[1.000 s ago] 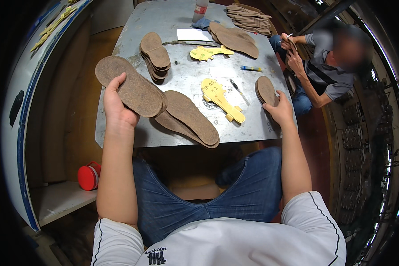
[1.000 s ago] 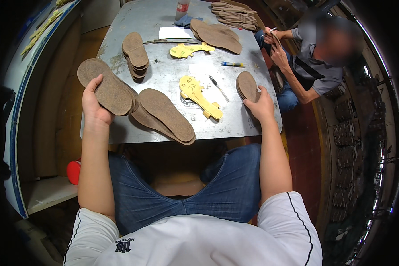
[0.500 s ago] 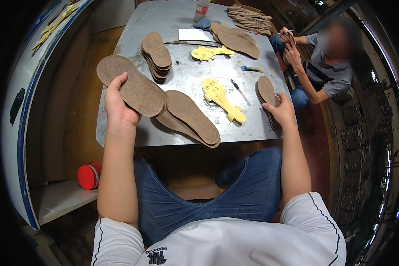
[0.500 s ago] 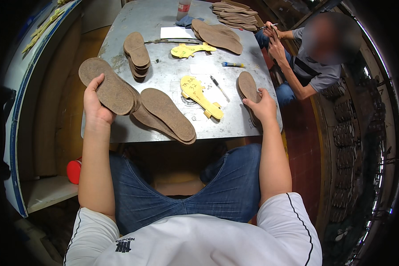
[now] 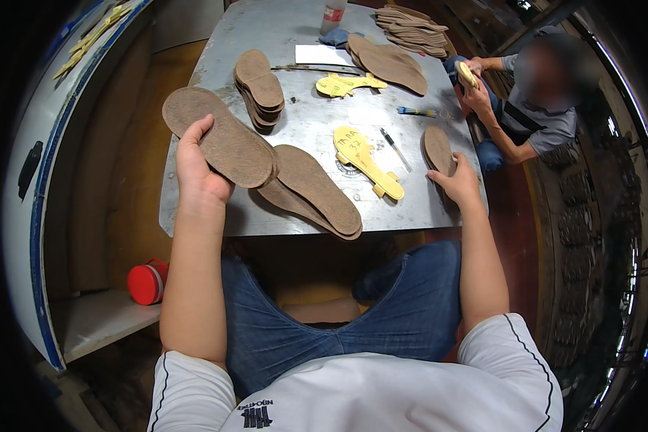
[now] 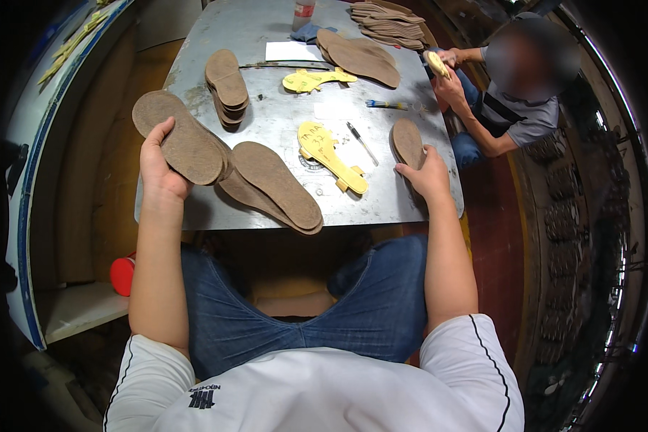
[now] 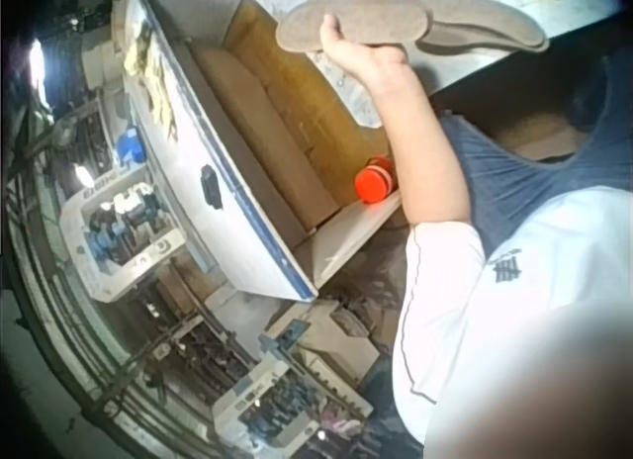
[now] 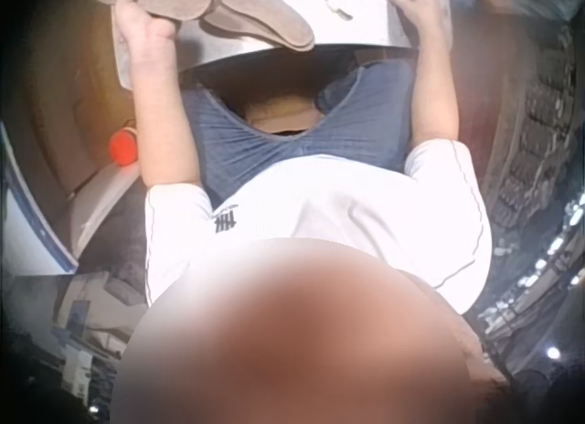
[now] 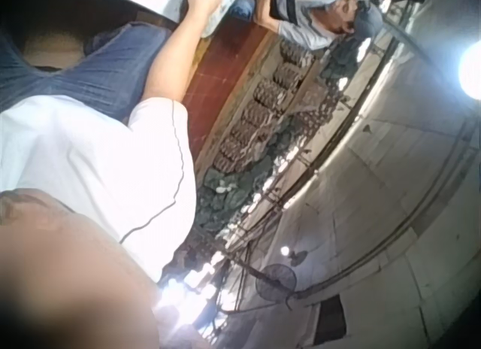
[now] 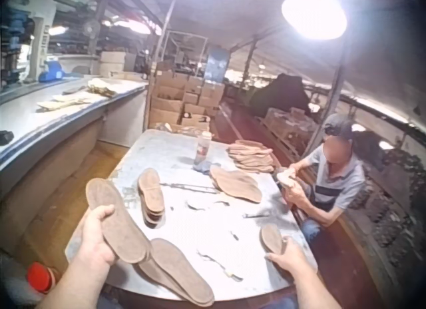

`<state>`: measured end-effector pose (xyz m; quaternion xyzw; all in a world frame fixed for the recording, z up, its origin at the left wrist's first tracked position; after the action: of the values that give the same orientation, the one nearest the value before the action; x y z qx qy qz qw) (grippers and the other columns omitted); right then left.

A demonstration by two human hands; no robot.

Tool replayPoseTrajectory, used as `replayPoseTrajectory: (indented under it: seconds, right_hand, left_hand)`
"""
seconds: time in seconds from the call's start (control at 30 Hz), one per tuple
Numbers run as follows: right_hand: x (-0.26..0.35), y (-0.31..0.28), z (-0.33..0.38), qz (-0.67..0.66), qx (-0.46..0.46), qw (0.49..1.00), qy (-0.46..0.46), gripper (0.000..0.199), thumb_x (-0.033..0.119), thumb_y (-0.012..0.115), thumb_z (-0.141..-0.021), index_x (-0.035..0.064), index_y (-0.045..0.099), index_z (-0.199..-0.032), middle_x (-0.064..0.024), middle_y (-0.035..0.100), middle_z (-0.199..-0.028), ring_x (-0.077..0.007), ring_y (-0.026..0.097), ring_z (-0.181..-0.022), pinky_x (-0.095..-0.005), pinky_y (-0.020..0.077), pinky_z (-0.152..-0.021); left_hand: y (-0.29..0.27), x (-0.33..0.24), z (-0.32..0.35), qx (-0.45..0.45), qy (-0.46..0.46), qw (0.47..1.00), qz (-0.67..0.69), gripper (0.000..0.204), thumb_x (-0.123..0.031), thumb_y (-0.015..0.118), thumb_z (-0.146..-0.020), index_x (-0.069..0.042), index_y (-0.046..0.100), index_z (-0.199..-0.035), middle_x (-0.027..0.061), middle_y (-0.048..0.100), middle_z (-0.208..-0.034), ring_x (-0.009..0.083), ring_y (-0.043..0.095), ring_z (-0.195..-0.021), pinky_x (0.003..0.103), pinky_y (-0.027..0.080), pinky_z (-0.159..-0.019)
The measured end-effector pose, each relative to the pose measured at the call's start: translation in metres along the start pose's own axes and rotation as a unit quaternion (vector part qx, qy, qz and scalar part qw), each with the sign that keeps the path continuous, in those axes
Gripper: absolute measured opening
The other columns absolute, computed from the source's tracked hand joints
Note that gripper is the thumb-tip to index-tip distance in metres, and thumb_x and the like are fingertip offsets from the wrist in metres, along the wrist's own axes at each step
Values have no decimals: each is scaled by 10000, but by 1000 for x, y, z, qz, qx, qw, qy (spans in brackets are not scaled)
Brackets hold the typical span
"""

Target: The person marks a yellow insole template with a pen, then repeatedly picks up brown insoles, aligns them, and stacks them into neat piles on the table. The person also places a small white card into one stack.

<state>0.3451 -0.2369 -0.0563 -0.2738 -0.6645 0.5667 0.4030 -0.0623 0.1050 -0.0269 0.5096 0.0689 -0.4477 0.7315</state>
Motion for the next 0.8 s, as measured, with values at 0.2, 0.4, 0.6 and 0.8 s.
replayPoseTrajectory:
  seconds: [0.2,0.4,0.6,0.8]
  right_hand:
    - [4,1,2,18,-73,997,-1,922,458,946,-878,-12,556,-1569,-304,658,-1482,-448,622,-1414,-497,497,-1202]
    - [51,-10,18,-31,-170,965,-200,576,255,873,-942,7,669,-1420,-221,701,-1375,-446,642,-1273,-513,517,-1123]
    - [125,1,45,-103,-111,919,-364,265,132,812,-950,38,769,-1194,-162,771,-1223,-396,670,-1184,-497,533,-1060]
    - [147,5,52,-118,-97,913,-379,180,85,783,-951,49,798,-1127,-134,797,-1124,-375,686,-1153,-490,552,-1003]
  left_hand:
    - [0,-2,1,0,1,1000,11,430,-206,750,-1017,-4,663,-1386,147,723,-1350,335,701,-1240,550,558,-1120]
    - [6,3,8,10,-2,1000,13,405,-214,736,-1035,-9,669,-1377,153,741,-1316,348,723,-1198,555,582,-1093]
    - [13,15,16,60,-29,998,5,401,-203,757,-1029,-3,672,-1366,162,747,-1308,345,733,-1187,542,589,-1091]
    - [18,32,22,87,-58,994,-44,435,-204,785,-1057,43,654,-1389,187,742,-1319,332,741,-1202,510,601,-1092]
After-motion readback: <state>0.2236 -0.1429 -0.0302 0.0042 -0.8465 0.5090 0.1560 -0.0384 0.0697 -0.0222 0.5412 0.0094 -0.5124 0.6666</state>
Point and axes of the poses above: each hand's wrist, its own z-axis away from the middle knuckle, its own y-axis out of the palm, x = y × z, the point moved 3 cm from there along -z, towards the middle knuckle
